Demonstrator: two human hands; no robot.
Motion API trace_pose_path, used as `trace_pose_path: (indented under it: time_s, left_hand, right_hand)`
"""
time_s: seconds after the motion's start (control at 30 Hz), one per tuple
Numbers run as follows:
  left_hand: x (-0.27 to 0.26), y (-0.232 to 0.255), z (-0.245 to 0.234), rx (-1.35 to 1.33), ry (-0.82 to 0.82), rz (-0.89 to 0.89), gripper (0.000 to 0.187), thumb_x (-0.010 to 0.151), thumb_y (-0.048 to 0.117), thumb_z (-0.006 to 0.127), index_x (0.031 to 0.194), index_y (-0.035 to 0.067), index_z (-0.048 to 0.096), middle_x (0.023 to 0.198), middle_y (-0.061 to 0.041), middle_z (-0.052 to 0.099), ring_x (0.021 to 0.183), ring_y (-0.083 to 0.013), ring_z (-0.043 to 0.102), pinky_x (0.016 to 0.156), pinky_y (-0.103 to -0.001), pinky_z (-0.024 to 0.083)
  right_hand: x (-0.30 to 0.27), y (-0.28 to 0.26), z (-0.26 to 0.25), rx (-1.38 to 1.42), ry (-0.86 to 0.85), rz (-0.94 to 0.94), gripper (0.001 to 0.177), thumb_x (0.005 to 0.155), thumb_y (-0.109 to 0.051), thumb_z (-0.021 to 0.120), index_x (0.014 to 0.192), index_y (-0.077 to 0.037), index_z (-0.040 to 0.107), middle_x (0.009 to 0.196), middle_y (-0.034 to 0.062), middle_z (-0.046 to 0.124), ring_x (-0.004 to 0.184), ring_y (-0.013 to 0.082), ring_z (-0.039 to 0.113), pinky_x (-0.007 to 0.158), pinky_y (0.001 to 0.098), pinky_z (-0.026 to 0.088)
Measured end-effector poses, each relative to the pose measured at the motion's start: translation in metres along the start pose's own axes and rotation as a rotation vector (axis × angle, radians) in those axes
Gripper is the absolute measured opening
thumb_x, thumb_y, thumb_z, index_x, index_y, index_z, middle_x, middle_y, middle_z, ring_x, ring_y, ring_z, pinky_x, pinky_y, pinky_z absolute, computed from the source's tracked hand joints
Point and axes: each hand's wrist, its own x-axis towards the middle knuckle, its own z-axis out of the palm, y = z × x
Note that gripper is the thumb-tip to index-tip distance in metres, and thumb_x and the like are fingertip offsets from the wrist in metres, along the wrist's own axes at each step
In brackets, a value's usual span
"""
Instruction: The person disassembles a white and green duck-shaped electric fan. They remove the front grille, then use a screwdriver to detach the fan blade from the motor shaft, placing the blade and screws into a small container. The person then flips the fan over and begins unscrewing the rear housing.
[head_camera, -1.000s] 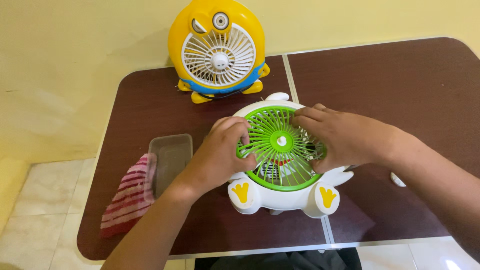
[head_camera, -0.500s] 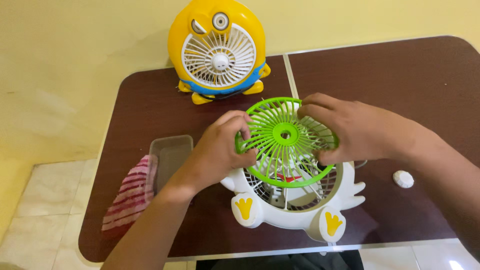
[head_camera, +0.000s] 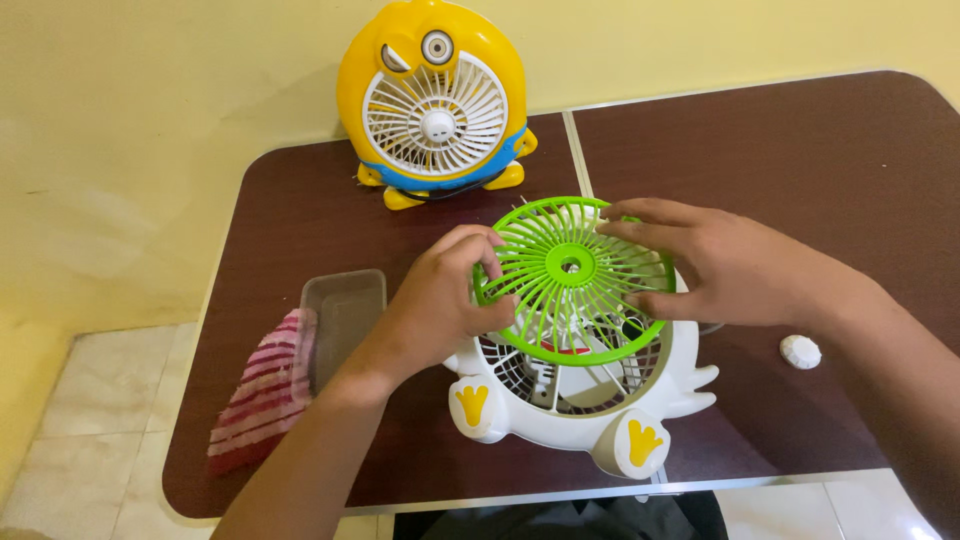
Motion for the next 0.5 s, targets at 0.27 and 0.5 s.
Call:
trace_pose_path:
  time_s: [0.27,0.5]
  left_hand:
    - [-0.006,0.010,0.001,-0.009,0.014,-0.048,0.033,0.076,0.018,0.080,0.091,0.001,0.056,0.125,-0.019,0.064,0.116,-0.0337,0.064,0.101,-0.038,0.049]
    - [-0.016,0.017,0.004,0.002,0.016,-0.075,0.032,0.076,0.019,0.080,0.091,0.003,0.056,0.130,-0.016,0.064,0.120,-0.0331,0.063,0.103,-0.039,0.048]
  right_hand:
    - [-0.025,0.018,0.021,0.168,0.228,-0.118,0.063,0.087,-0.030,0.069,0.142,-0.005,0.053,0.149,0.0162,0.054,0.137,0.0339,0.053,0.109,0.0455,0.044]
    - [-0.081,0.007,0.070,0.368,0.353,0.111,0.073,0.081,-0.026,0.070,0.148,-0.008,0.047,0.160,0.0151,0.042,0.147,0.0331,0.042,0.112,0.0449,0.039]
